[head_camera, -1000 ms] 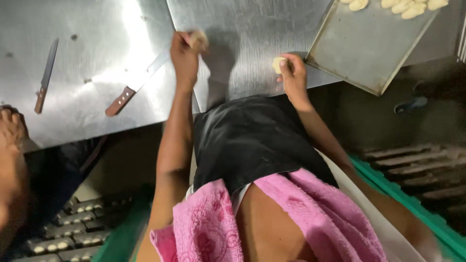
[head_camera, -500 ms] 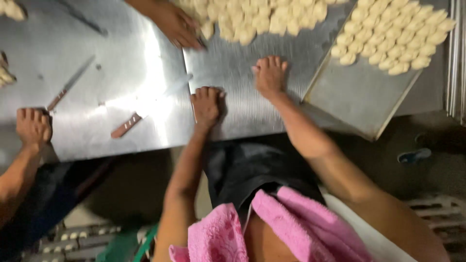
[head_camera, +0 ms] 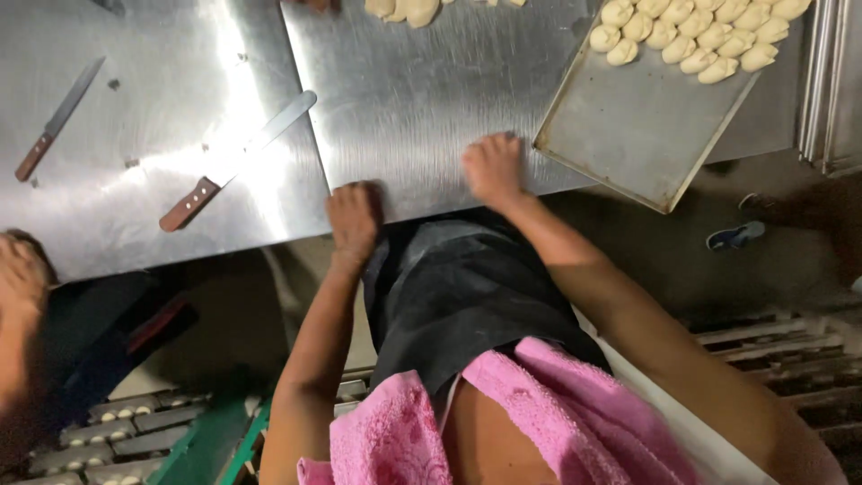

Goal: Shaping portions of dough into smooth balls on a metal table.

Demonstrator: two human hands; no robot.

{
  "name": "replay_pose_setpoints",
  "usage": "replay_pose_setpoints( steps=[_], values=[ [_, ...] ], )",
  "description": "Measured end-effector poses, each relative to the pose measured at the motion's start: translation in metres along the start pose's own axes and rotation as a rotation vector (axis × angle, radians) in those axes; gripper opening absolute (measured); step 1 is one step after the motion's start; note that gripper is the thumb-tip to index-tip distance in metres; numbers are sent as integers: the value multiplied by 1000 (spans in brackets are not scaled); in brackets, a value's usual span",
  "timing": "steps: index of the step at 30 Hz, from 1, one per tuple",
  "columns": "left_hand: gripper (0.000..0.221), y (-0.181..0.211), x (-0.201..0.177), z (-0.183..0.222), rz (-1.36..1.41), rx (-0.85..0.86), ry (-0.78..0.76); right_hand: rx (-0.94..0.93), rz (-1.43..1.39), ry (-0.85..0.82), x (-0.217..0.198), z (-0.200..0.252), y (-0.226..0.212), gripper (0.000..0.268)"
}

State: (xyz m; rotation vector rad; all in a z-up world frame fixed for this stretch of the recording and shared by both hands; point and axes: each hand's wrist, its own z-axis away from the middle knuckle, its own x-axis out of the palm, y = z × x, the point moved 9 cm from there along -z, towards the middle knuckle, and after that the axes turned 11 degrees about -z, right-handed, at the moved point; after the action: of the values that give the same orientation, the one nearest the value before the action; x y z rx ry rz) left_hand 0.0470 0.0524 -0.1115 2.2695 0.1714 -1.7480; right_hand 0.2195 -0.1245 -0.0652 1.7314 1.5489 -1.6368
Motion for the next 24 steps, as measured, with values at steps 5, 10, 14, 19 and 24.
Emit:
replay_pose_setpoints(
  steps=[5, 10, 14, 19, 24],
  values=[
    [15, -27, -2, -90, -39, -170, -76, 173, 76, 99, -15, -65, 46, 13],
    [14, 1, 2, -160, 265, -222, 292, 191, -18, 232, 1, -130, 43, 19],
    [22, 48, -3, -140, 336, -238, 210, 203, -136, 195, 28, -125, 30, 13],
    [31, 74, -32, -41, 228, -37, 169, -14, -207, 139, 38, -26, 0, 24],
    [29, -7, -17, -48, 99, -59, 89, 107, 11, 89, -18, -20, 39, 9]
  ],
)
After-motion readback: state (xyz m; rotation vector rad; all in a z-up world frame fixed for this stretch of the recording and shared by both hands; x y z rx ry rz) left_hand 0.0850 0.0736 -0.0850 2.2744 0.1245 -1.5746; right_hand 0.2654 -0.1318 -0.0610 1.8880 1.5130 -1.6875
